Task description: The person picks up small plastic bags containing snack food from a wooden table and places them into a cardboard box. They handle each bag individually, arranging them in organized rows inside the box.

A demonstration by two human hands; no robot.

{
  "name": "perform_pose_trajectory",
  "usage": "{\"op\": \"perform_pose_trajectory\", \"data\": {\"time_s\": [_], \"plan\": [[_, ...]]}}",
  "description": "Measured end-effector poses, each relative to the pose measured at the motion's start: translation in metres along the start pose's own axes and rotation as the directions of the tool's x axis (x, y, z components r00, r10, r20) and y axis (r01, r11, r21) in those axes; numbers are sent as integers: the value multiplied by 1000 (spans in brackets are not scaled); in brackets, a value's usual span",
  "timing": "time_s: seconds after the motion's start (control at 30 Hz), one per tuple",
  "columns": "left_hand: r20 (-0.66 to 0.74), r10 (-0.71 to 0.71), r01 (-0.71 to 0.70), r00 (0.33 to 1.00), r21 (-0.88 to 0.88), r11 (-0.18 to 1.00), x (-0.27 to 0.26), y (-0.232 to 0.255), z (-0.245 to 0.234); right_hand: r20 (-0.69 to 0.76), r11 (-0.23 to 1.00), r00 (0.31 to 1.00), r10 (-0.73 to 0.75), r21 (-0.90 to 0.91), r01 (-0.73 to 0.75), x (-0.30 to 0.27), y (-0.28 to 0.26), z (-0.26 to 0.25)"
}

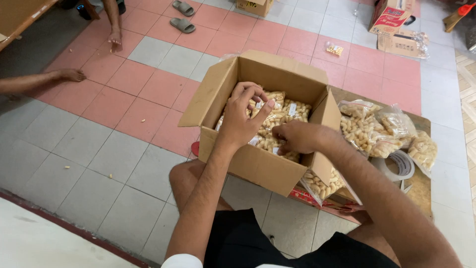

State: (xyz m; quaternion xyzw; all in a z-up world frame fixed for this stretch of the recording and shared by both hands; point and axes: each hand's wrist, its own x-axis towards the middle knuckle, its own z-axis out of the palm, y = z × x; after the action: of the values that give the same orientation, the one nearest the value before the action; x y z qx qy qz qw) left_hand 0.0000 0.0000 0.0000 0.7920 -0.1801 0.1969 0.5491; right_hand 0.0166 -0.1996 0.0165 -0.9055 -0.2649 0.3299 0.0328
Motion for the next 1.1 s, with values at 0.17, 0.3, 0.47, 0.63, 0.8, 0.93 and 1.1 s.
{"op": "perform_pose_trajectory", "data": {"time_s": [0.17, 0.3, 0.47, 0.63, 0.8, 0.93, 1.1], "plan": [[-1, -21, 21, 1000, -1, 1000, -1, 1, 1, -225, 949, 974, 30, -300, -98, 39, 12, 36], [2, -12, 12, 1000, 0, 1000, -1, 0, -1, -286, 949, 958, 25, -295, -113, 33, 5, 37], [7, -20, 20, 1000, -1, 1000, -1, 1, -1, -320, 973, 947, 6, -215, -79, 34, 6, 45], [0, -10, 10, 1000, -1, 1000, 0, 2, -2, -343, 987, 938, 46, -132, -97, 4, -11, 34], [-15, 59, -58, 998, 19, 998, 3, -8, 0, -333, 944, 925, 184, -201, -260, -1, -6, 41], [2, 65, -65, 998, 22, 998, 0, -5, 0, -387, 893, 911, 143, -346, -287, 18, 12, 49], [7, 29, -29, 1000, 19, 999, 1, 1, -2, -367, 922, 916, 162, -275, -273, 23, 20, 44]]}}
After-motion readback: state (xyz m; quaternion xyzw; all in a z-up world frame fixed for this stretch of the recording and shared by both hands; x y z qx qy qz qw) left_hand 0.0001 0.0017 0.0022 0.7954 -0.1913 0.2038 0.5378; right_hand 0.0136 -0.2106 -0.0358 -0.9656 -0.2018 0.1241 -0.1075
